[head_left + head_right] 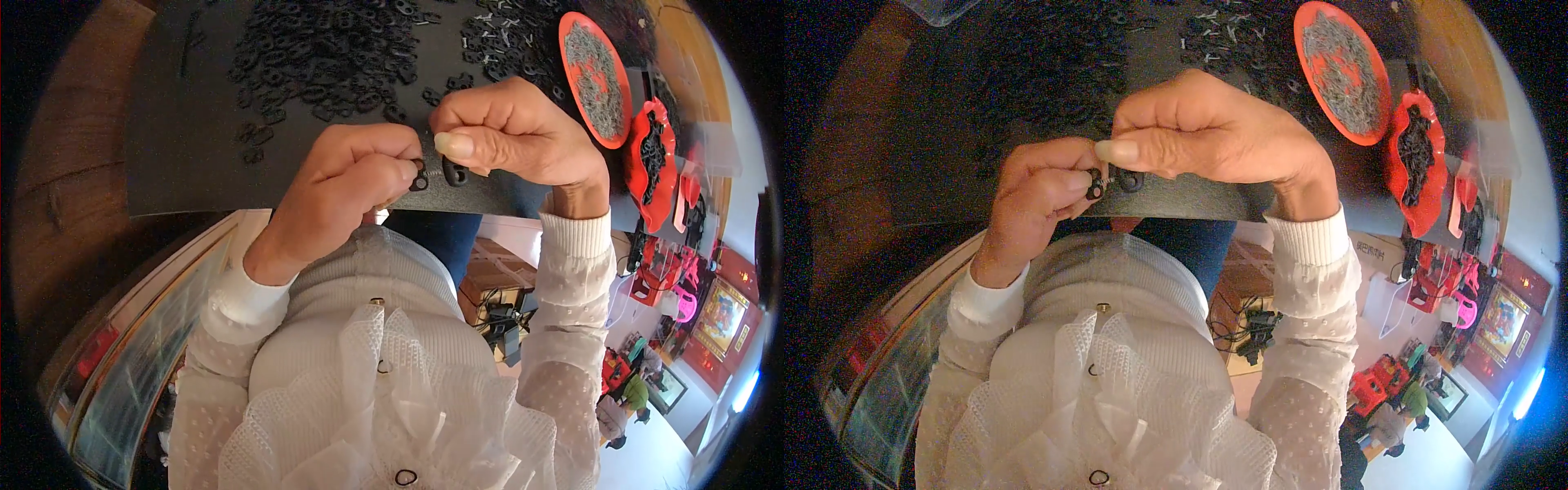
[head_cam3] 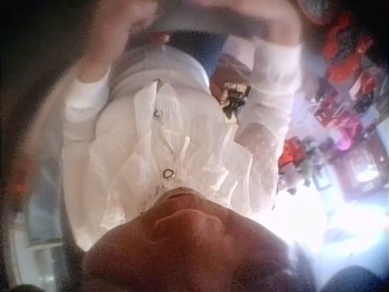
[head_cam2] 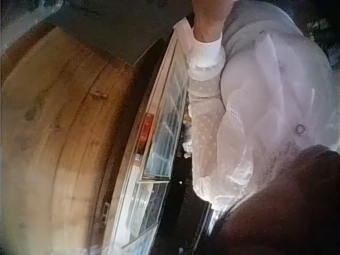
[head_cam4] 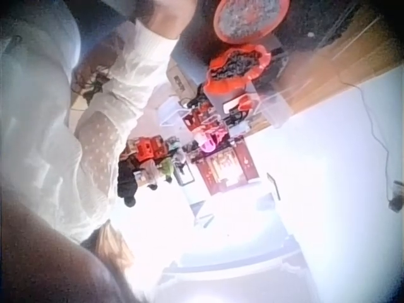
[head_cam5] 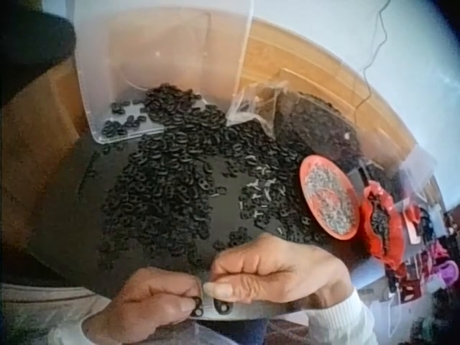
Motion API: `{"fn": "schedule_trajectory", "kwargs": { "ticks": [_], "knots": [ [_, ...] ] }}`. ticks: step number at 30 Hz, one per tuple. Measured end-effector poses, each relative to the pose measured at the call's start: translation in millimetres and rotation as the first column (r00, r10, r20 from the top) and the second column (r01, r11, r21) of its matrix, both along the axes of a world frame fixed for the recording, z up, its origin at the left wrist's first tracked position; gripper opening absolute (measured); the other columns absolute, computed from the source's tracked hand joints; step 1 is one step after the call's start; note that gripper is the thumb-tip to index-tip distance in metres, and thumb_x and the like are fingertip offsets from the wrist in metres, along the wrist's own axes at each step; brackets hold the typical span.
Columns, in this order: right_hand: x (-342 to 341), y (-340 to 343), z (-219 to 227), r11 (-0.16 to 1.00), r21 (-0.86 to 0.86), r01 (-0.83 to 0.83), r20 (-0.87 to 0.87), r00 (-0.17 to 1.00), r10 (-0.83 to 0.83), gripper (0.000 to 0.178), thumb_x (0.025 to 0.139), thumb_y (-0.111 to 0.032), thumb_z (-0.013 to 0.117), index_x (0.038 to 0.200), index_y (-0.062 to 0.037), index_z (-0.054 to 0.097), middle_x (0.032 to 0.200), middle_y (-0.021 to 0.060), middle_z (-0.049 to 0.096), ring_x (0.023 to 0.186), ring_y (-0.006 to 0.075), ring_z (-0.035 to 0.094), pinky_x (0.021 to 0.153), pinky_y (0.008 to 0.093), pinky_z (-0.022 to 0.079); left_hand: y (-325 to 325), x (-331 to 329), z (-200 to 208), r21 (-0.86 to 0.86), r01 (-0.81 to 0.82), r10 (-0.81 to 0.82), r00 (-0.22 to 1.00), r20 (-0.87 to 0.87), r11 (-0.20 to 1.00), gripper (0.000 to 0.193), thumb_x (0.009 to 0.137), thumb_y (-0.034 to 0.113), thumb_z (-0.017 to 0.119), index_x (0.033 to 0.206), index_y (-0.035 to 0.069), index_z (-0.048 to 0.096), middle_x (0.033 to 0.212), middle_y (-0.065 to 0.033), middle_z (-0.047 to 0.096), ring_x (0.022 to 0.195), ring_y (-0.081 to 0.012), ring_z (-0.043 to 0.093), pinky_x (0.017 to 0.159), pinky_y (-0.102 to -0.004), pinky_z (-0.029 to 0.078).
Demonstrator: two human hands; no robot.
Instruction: The person assembles plastic cord locks by inserting springs into plastic components and pressing the pieces together by hand, then places the assembled locks into a tray.
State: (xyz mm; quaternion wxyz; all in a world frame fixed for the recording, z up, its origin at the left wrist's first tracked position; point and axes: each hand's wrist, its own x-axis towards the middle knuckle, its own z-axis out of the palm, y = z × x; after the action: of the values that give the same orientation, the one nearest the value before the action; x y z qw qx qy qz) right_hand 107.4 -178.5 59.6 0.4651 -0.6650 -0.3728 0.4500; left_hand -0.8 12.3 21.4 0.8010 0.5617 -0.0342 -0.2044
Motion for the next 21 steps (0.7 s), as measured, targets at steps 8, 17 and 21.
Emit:
{"fn": "schedule_trajectory", "kwargs": {
  "ticks": [8, 17, 21],
  "knots": [
    [2.6, 4.3, -0.3, 0.998, -0.012, -0.056, -0.101, 0.993, 0.055, 0.031, 0.094, -0.026, 0.060, 0.080, 0.0003, 0.056, 0.064, -0.0052, 0.042, 0.057, 0.0041, 0.034, 0.048, 0.0216, 0.028, 0.3, -1.4, -2.3, 0.005, -0.007, 0.007, 0.999, 0.031, 1.000, 0.018, 0.085, 0.012, 0.049, 0.071, 0.002, 0.054, 0.059, 0.0058, 0.042, 0.055, -0.0031, 0.036, 0.049, -0.0233, 0.028],
    [4.4, 8.3, 3.0, 0.997, -0.043, -0.062, -0.071, 0.996, 0.059, 0.030, 0.094, -0.026, 0.060, 0.078, -0.0006, 0.057, 0.064, -0.0063, 0.042, 0.058, 0.0035, 0.033, 0.048, 0.0216, 0.027, 1.1, -0.5, -9.5, 0.057, -0.043, 0.030, 0.974, 0.227, 0.997, 0.016, 0.085, 0.010, 0.049, 0.073, 0.000, 0.052, 0.061, 0.0026, 0.043, 0.058, -0.0046, 0.038, 0.051, -0.0256, 0.031],
    [3.4, 10.9, 4.2, 0.995, -0.076, -0.068, -0.004, 0.998, 0.068, 0.029, 0.094, -0.026, 0.060, 0.079, -0.0006, 0.057, 0.064, -0.0065, 0.042, 0.059, 0.0029, 0.034, 0.048, 0.0212, 0.027, 6.1, 1.0, -4.1, 0.189, 0.021, -0.052, 0.986, 0.160, 0.982, 0.020, 0.084, 0.019, 0.050, 0.084, 0.001, 0.060, 0.072, -0.0003, 0.053, 0.068, -0.0087, 0.047, 0.062, -0.0253, 0.037]
  ]
}}
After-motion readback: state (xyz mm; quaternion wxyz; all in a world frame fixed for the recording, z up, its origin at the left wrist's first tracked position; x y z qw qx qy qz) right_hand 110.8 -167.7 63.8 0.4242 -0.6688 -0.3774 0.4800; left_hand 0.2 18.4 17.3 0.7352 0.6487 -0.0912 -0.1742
